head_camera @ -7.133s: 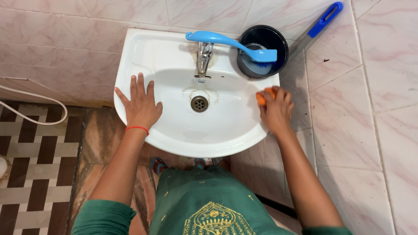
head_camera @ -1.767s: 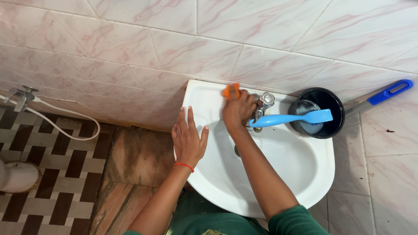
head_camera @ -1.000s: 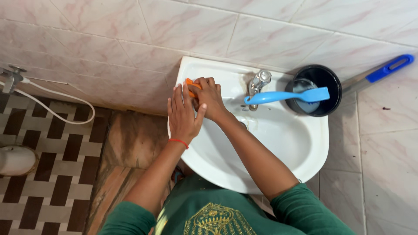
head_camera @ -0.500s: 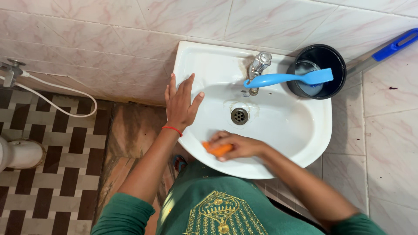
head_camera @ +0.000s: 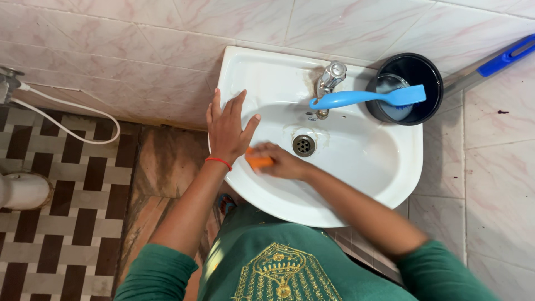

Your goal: The person scrubs the inside of a white bathroom sink with an orange cloth, focusing on the basin and drain area. They then wipe the faucet and surrounding surfaces, and finally use a blue scrub brush to clean the sink basin.

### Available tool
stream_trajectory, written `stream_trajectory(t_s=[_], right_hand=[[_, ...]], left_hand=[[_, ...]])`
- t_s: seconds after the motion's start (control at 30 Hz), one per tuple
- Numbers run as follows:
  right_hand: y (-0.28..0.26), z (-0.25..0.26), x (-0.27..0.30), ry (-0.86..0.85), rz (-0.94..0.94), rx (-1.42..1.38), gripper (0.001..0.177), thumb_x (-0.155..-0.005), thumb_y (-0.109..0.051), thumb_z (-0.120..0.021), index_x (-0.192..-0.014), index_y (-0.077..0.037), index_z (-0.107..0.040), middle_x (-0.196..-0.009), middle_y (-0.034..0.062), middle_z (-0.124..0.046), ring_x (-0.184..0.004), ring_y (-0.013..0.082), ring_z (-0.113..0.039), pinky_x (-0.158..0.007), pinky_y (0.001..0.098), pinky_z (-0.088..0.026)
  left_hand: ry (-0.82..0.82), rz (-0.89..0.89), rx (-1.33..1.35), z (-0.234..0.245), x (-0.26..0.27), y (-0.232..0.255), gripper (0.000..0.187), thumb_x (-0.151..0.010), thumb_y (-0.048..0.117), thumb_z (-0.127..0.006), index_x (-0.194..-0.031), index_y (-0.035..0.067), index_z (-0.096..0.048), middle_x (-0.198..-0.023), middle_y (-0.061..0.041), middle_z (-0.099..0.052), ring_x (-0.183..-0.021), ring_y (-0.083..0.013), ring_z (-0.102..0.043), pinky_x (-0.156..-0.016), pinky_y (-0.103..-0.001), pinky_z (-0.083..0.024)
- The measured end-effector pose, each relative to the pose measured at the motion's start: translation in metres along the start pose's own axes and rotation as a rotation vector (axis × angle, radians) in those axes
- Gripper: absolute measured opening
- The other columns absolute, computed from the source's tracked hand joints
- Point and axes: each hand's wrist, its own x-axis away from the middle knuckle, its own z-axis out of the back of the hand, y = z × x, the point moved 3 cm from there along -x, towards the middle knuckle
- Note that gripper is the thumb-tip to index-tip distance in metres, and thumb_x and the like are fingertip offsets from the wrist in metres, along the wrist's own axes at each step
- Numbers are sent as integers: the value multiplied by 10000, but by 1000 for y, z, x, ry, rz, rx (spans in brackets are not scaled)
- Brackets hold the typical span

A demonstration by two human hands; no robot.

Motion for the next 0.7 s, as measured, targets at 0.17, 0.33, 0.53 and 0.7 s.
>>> stream_trajectory(t_s=[0.17,0.33,0.53,0.7], right_hand=[[31,74,108,-306,-58,574,673,-818,-40,-648,-1460,-212,-549,-1590,78,-435,-1461,297,-382,-1206,464,-329],[80,87,99,-16,-562,1351,577,-887,-155,-489,-1461,-129,-437,-1520,204,-380,-1342,463,-361,-1041,574,-377],[72,-27,-15,427,-55,575,613,-869,-73,-493,-1474,-4,-420,-1467,317,-379,-1369,512,-334,-1148,534,-307],[84,30,19,286,102,1018,549,-964,-80,-538,-1508,-101,-473,-1583,167,-438,-1441,417,-393,-1192,509,-352]], left_hand=[[20,-4,-27,3,-1,7,632,-981,484,-594,-1475,96,-521,-1430,-107,-591,-1532,-443,-192,-1195,-633,-155],[31,-24,-78,4,-3,11,629,-969,486,-601,-1469,111,-530,-1433,-95,-570,-1520,-458,-193,-1181,-641,-168],[12,-32,-107,0,-4,10,620,-974,483,-595,-1465,109,-537,-1439,-98,-559,-1515,-469,-192,-1176,-645,-171],[23,-38,-89,0,-1,8,581,-999,473,-583,-1450,108,-550,-1456,-87,-560,-1525,-456,-193,-1190,-645,-163]])
